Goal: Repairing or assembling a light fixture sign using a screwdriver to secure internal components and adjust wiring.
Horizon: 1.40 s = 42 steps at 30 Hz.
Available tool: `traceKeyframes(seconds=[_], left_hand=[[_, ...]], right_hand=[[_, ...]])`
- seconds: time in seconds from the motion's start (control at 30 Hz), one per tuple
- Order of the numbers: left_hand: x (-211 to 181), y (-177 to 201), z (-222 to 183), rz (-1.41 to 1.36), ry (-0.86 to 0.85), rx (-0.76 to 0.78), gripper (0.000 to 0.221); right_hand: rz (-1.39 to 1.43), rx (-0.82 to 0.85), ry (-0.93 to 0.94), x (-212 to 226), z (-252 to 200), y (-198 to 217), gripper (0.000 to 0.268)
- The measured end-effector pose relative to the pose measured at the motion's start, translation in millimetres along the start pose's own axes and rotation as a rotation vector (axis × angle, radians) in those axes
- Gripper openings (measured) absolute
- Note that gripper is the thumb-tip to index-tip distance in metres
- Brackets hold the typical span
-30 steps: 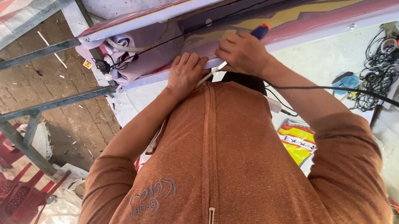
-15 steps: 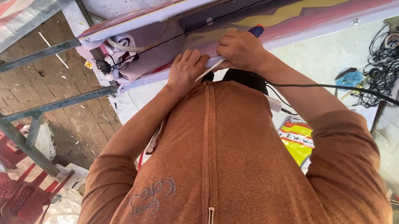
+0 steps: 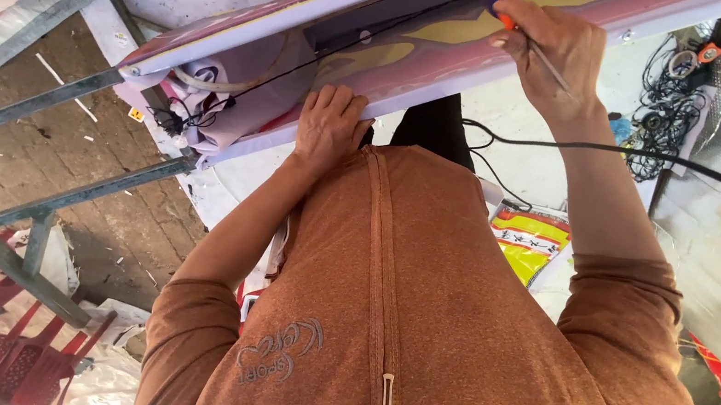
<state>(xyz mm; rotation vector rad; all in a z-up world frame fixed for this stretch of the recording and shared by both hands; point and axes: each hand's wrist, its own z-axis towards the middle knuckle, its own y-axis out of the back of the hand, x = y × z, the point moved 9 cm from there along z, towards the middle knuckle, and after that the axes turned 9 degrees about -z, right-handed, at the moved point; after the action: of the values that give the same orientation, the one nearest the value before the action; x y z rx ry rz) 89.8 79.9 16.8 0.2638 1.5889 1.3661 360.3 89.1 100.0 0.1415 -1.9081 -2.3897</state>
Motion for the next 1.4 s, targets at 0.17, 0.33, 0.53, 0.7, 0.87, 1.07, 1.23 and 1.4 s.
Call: traceKeyframes(seconds=[0.17, 0.33, 0.53, 0.7, 0.87, 1.07, 1.23, 1.4], left_hand=[[-13.7, -32.3, 1.9, -0.099, -0.030, 0.004, 0.058], [-32.0, -23.9, 23.5, -0.019, -0.117, -0.132, 0.024], [-35.9, -24.4, 22.9, 0.070, -0.165, -0.169, 0.030], [-37.8, -14.1, 29.1, 0.070, -0.154, -0.192, 0.027], [-34.3, -13.1, 32.3, 0.062, -0.133, -0.198, 0.035], [-34.7, 1.7, 40.5, 0.020, -0.128, -0.231, 0.028], [-26.8, 2.0, 44.6, -0.052, -0.060, -0.198, 0.018], [-8.5, -19.1, 43.1, -0.286, 0.098, 0.029, 0.035]], right_hand=[[0.369, 0.017, 0.206, 37.6, -28.1, -38.9, 0.024], [0.299, -0.114, 0.291, 102.8, -33.5, -34.4, 0.018], [0.352, -0.263, 0.218, 108.2, -43.7, -50.6, 0.023], [0.591, -0.131, 0.160, 83.0, -50.5, -75.0, 0.030], [0.382, -0.092, 0.301, 77.7, -44.5, -50.7, 0.035], [0.309, -0.071, 0.331, 83.9, -54.9, -88.7, 0.036], [0.326, 0.203, 0.317, 82.4, -46.3, -98.8, 0.036], [0.426, 0.552, 0.270, 66.0, -18.7, -105.8, 0.027]])
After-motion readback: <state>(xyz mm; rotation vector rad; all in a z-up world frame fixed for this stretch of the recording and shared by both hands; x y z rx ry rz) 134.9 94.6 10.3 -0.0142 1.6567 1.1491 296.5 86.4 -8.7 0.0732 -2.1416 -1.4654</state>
